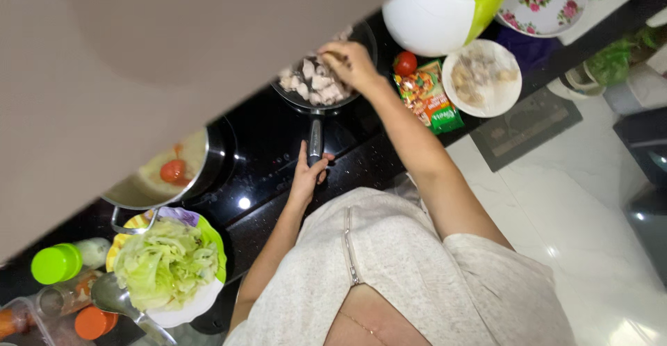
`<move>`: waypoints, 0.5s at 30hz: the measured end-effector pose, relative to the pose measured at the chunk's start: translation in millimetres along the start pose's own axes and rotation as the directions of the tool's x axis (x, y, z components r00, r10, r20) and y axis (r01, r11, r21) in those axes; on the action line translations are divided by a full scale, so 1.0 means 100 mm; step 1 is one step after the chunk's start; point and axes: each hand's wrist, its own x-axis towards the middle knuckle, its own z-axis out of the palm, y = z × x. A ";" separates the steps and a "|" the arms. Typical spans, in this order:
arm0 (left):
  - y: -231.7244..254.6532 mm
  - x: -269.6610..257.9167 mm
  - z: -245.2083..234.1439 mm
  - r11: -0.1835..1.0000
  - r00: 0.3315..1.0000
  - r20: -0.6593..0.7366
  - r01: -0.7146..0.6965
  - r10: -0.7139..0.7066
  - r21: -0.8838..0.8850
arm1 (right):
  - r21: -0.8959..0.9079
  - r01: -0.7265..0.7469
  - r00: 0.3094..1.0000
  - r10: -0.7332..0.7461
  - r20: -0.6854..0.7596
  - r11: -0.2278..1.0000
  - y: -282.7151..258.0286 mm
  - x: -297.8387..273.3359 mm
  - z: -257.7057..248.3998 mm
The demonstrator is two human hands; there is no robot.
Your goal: The person adds leafy greens and a tomato to a pot of water, stirs diced meat in a frying pan using chopsticks, and chops green onions and shallots on a cutting board.
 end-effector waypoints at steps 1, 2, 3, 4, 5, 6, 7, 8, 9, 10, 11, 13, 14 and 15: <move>0.00 0.01 -0.03 1.000 1.000 0.004 -0.005 0.005 -0.012 | 0.001 0.010 1.000 -0.010 -0.002 1.000 0.00 0.12 -0.04; 0.00 0.02 -0.06 1.000 1.000 0.006 -0.009 0.009 -0.012 | -0.100 -0.251 0.966 0.256 0.037 0.963 0.03 0.20 -0.10; 0.00 0.04 -0.11 1.000 1.000 0.020 -0.006 0.006 -0.011 | -0.206 -0.486 0.862 0.505 0.050 0.849 0.08 0.28 -0.14; 0.00 0.05 -0.12 1.000 0.999 0.036 -0.002 0.002 -0.011 | -0.209 -0.485 0.862 0.504 0.047 0.849 0.16 0.33 -0.18; 0.00 0.09 -0.13 1.000 0.999 0.040 -0.004 0.004 -0.012 | -0.259 -0.261 0.965 0.255 -0.054 0.930 0.26 0.38 -0.22; -0.01 0.09 -0.14 1.000 0.999 0.046 0.004 -0.004 0.009 | -0.327 -0.026 0.992 -0.016 -0.126 0.945 0.36 0.37 -0.20; -0.02 0.09 -0.14 0.999 0.999 0.052 0.012 -0.013 0.030 | -0.326 -0.027 0.992 -0.014 -0.122 0.945 0.44 0.32 -0.14; -0.03 0.10 -0.14 1.000 0.999 0.046 0.010 -0.011 0.025 | -0.247 -0.026 0.994 -0.002 -0.113 0.969 0.49 0.30 -0.08; -0.03 0.10 -0.14 1.000 0.999 0.052 0.003 -0.004 0.025 | -0.166 -0.026 0.995 0.009 -0.103 0.986 0.50 0.29 -0.03; -0.04 0.09 -0.15 1.000 0.999 0.050 -0.006 0.005 0.024 | -0.161 -0.018 0.996 0.003 -0.091 0.987 0.44 0.27 0.03; -0.04 0.08 -0.15 1.000 0.999 0.037 -0.010 0.009 0.018 | -0.287 -0.127 0.989 0.143 0.035 0.949 0.33 0.21 0.09; -0.05 0.09 -0.13 1.000 0.999 0.033 -0.004 0.005 -0.014 | -0.425 -0.189 0.947 0.278 0.158 0.885 0.04 0.17 0.09; -0.05 0.09 -0.13 1.000 1.000 0.024 -0.007 0.008 -0.023 | -0.413 -0.165 0.905 0.304 0.298 0.896 -0.10 0.16 0.02; -0.05 0.10 -0.14 1.000 1.000 0.026 0.006 -0.005 -0.007 | -0.399 -0.142 0.842 0.322 0.432 0.906 -0.24 0.16 -0.03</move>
